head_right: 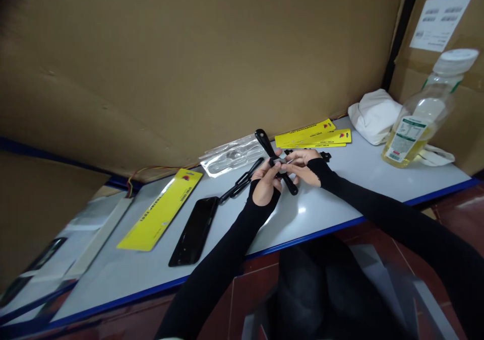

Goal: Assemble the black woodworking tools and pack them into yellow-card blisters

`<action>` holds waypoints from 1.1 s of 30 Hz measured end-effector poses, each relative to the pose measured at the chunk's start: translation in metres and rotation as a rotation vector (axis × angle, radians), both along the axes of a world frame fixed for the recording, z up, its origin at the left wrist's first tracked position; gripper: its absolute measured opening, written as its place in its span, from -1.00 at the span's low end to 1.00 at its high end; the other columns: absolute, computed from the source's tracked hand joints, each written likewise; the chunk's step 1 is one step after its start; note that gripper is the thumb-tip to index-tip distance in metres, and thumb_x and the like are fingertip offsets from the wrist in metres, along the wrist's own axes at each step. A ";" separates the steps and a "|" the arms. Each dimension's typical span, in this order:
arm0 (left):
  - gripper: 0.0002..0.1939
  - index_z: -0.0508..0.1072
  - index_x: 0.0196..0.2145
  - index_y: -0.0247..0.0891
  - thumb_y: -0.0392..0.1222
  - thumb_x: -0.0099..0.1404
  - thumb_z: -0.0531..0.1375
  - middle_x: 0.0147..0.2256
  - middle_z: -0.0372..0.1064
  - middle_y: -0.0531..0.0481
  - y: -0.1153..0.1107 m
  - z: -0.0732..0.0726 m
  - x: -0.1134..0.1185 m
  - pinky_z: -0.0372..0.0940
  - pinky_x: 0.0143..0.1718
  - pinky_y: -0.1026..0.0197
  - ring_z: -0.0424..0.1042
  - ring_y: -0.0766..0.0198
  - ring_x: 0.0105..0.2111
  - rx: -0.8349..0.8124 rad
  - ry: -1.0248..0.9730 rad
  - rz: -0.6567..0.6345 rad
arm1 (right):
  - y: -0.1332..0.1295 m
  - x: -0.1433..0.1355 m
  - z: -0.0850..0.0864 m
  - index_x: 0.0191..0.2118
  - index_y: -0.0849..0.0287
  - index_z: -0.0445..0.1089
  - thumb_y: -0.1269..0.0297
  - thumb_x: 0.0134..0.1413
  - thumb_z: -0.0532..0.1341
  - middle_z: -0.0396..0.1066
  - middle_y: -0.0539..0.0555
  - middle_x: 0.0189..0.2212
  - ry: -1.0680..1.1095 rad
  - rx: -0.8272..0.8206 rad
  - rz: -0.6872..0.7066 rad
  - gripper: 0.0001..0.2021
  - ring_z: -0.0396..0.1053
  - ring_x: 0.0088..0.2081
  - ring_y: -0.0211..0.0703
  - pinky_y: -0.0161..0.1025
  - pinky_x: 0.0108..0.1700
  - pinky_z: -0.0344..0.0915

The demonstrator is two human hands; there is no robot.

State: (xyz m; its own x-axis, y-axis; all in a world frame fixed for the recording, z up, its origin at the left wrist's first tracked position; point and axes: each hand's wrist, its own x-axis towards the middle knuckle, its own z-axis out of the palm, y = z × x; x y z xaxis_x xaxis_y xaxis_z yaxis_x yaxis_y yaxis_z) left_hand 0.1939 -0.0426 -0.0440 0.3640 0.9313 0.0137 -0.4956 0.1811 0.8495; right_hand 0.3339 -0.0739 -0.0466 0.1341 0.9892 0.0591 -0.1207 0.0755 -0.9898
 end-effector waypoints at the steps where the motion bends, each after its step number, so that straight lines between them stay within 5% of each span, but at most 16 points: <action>1: -0.54 0.65 -0.22 -0.24 -0.07 -0.09 0.57 -0.34 0.55 -0.03 0.001 0.001 -0.001 0.43 -0.28 0.18 0.54 0.17 -0.29 0.010 0.005 0.030 | 0.000 0.002 0.000 -0.25 0.20 0.51 0.03 -0.30 0.63 0.62 0.09 -0.39 0.002 0.011 0.028 -0.48 0.52 -0.47 -0.19 -0.29 -0.54 0.50; 10: -0.67 0.70 -0.32 -0.33 -0.19 -0.10 0.51 -0.44 0.56 -0.05 0.026 0.009 -0.031 0.27 -0.48 0.24 0.37 0.36 -0.56 0.063 0.358 -0.015 | -0.003 0.008 -0.006 -0.20 0.26 0.62 -0.01 -0.03 0.51 0.59 0.04 -0.45 -0.096 0.115 0.087 -0.58 0.38 -0.60 -0.34 -0.31 -0.52 0.40; 17: -0.71 0.73 -0.34 -0.33 -0.15 -0.06 0.47 -0.45 0.55 -0.04 0.026 -0.005 -0.028 0.19 -0.52 0.27 0.31 0.41 -0.58 0.053 0.382 0.082 | -0.003 0.007 -0.003 -0.23 0.25 0.64 0.02 -0.05 0.50 0.57 0.03 -0.46 -0.091 0.093 0.084 -0.61 0.36 -0.58 -0.35 -0.32 -0.51 0.39; 27: -0.68 0.71 -0.37 -0.38 -0.18 -0.14 0.46 -0.54 0.50 -0.05 0.022 0.004 -0.025 0.09 -0.55 0.29 0.28 0.41 -0.60 -0.004 0.376 0.116 | -0.001 0.009 -0.001 -0.17 0.23 0.63 -0.04 -0.05 0.50 0.61 0.10 -0.42 -0.125 0.041 0.105 -0.56 0.53 -0.42 -0.16 -0.25 -0.46 0.46; 30: -0.71 0.69 -0.43 -0.38 -0.21 -0.19 0.45 -0.56 0.48 -0.04 0.023 0.007 -0.026 0.05 -0.58 0.31 0.24 0.44 -0.63 -0.049 0.363 0.152 | 0.008 0.027 -0.005 -0.13 0.21 0.62 0.00 0.10 0.43 0.65 0.18 -0.31 -0.251 0.059 -0.009 -0.62 0.57 -0.33 -0.08 -0.23 -0.44 0.46; 33: -0.73 0.66 -0.47 -0.38 -0.23 -0.24 0.44 -0.57 0.47 -0.04 0.027 0.009 -0.028 0.04 -0.60 0.31 0.26 0.41 -0.63 -0.123 0.367 0.168 | 0.017 0.064 -0.007 -0.15 0.20 0.62 0.14 0.23 0.34 0.65 0.17 -0.26 -0.594 0.050 -0.278 -0.76 0.54 -0.33 -0.12 -0.20 -0.34 0.46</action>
